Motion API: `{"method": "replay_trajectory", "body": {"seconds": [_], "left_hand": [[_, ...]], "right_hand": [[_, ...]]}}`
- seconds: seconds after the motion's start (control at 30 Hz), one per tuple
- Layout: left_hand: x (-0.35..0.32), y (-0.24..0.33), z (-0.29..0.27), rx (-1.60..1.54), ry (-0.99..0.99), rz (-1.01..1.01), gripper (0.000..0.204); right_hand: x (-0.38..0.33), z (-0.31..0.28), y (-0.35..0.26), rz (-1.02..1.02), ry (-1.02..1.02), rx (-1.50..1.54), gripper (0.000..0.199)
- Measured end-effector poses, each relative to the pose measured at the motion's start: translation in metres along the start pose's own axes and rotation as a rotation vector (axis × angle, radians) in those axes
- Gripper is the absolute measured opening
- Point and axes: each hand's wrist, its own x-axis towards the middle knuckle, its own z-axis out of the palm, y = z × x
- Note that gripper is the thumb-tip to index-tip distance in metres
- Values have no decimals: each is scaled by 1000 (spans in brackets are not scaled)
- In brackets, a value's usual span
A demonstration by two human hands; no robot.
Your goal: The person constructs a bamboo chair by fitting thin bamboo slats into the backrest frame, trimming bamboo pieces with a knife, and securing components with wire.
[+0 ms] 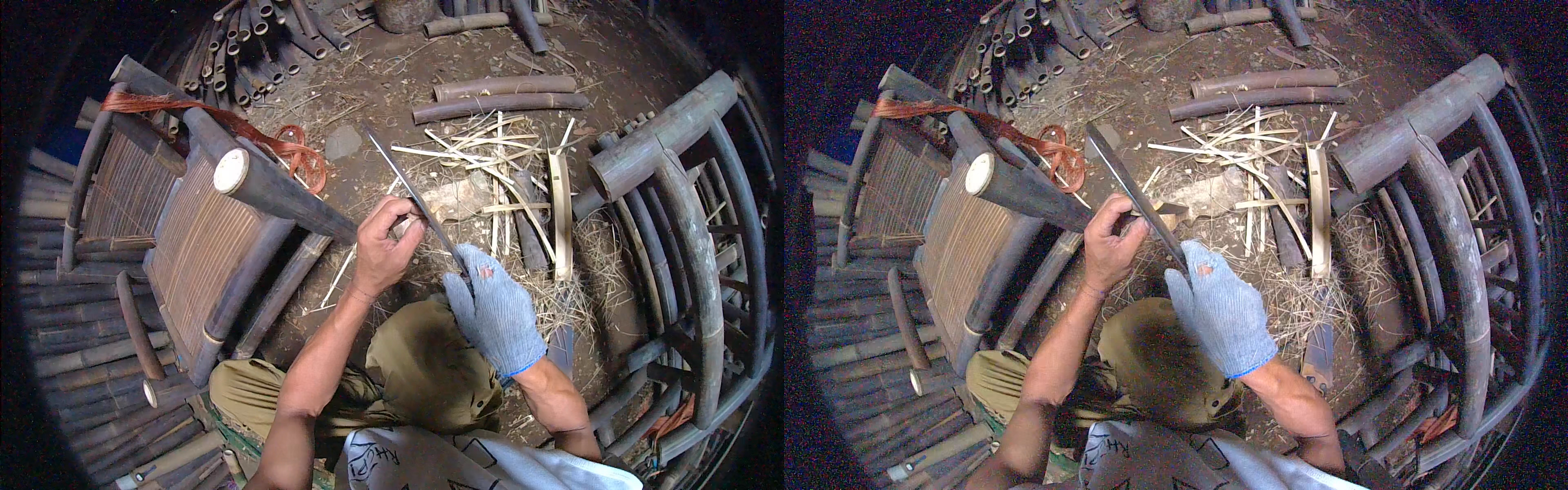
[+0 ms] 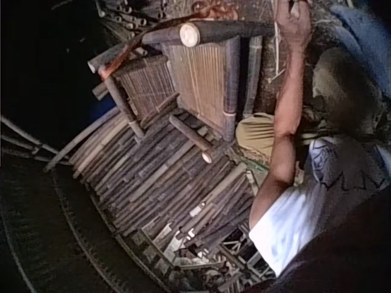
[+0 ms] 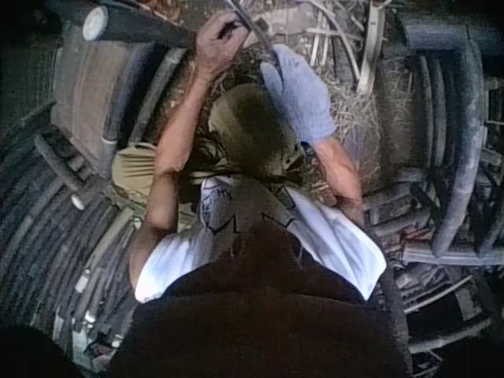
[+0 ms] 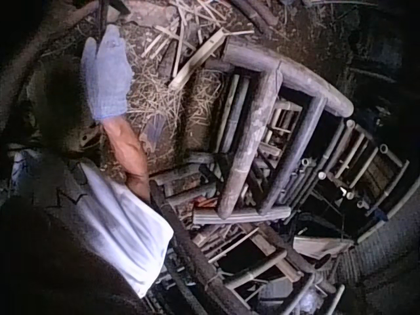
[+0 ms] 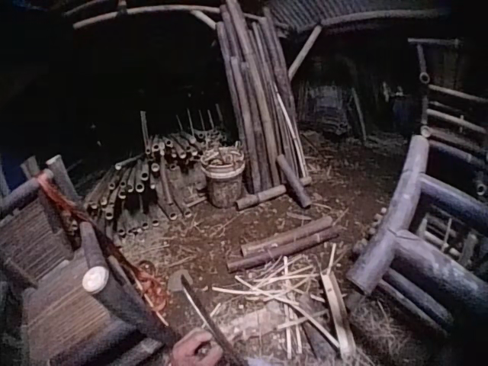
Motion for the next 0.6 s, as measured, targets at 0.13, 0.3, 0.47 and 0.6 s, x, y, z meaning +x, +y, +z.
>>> {"method": "replay_trajectory", "body": {"seconds": [0.13, 0.3, 0.47, 0.6], "left_hand": [[5, 5, -6, 149, -41, 26, 23], [76, 99, -41, 534, 119, 452, 28], [187, 85, -9, 662, -176, 655, 36], [148, -101, 14, 847, -444, 149, 46]], "right_hand": [[8, 1, 3, -8, -21, 25, 25], [20, -11, 13, 6, 6, 15, 26], [36, -9, 10, 50, -47, -10, 31], [43, 42, 49, 25, -130, -45, 37]]}}
